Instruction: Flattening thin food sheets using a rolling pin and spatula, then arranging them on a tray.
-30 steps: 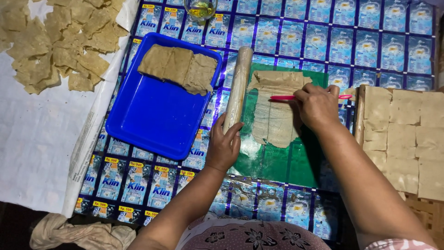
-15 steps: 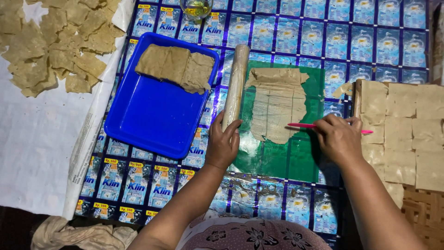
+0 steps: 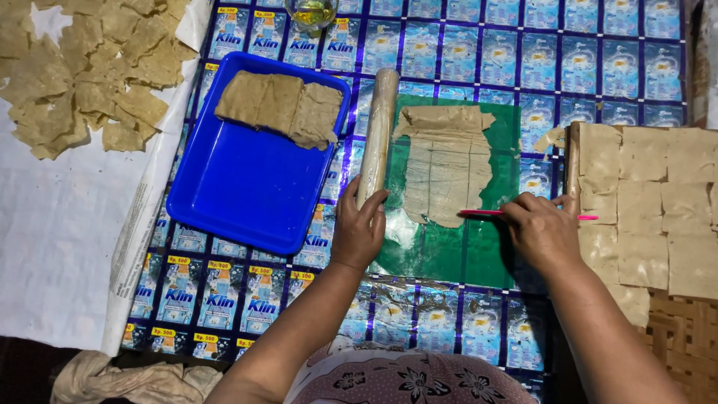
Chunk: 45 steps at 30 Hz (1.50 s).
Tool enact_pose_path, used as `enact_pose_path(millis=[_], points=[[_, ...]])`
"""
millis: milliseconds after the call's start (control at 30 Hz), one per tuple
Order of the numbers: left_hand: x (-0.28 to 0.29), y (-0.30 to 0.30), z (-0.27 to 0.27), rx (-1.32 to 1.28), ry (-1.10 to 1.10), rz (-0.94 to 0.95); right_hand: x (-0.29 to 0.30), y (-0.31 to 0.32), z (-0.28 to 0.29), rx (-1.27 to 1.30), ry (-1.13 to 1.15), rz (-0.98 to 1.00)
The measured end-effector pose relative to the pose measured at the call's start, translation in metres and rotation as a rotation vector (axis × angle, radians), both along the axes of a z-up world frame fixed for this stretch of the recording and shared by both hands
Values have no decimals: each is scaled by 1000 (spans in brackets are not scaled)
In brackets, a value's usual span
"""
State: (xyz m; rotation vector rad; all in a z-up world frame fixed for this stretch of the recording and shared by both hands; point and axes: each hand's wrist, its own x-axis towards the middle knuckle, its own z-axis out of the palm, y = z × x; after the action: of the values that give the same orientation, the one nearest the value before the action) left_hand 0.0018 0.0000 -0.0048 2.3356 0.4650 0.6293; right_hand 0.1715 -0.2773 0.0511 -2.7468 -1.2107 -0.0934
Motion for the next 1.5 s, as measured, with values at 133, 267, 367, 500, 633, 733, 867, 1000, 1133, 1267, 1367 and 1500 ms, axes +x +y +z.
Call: enact_pose_path(millis=[133,267,367,500,633,733,867,1000,1133,1267,1367,1500], points=[[0,0,2,-9,7,0,-5,17,2,31,27,1],[0,0,2,-19,13,0,-13,39,2,20,20,22],[-1,0,0,-22,7,0,-23,53,1,48,31,21],[-1,0,1,-21,7,-3,-37,54,-3,62,157,-11],[-1,1,6,-24,20,-4,-58,32,20,174,259,-194],[-1,0,6,-25,12,-12,-73,7,23,158,95,-287],[0,1,7,-3,-12,-12,-89,-3,7,-58,19,-366],[0,-1,11,-7,-15,-15,-74,10,-18,-81,-65,-366],[0,0,10,-3,-1,-7,-21,28,-32,-83,-164,-351],[0,0,7,-25,9,-6,41,46,-9,-92,-187,-287],[0,1,4,-23,11,-6,85,59,16,-118,-113,-232],[-1,1,4,-16,11,-8,116,71,31,-175,198,-317]])
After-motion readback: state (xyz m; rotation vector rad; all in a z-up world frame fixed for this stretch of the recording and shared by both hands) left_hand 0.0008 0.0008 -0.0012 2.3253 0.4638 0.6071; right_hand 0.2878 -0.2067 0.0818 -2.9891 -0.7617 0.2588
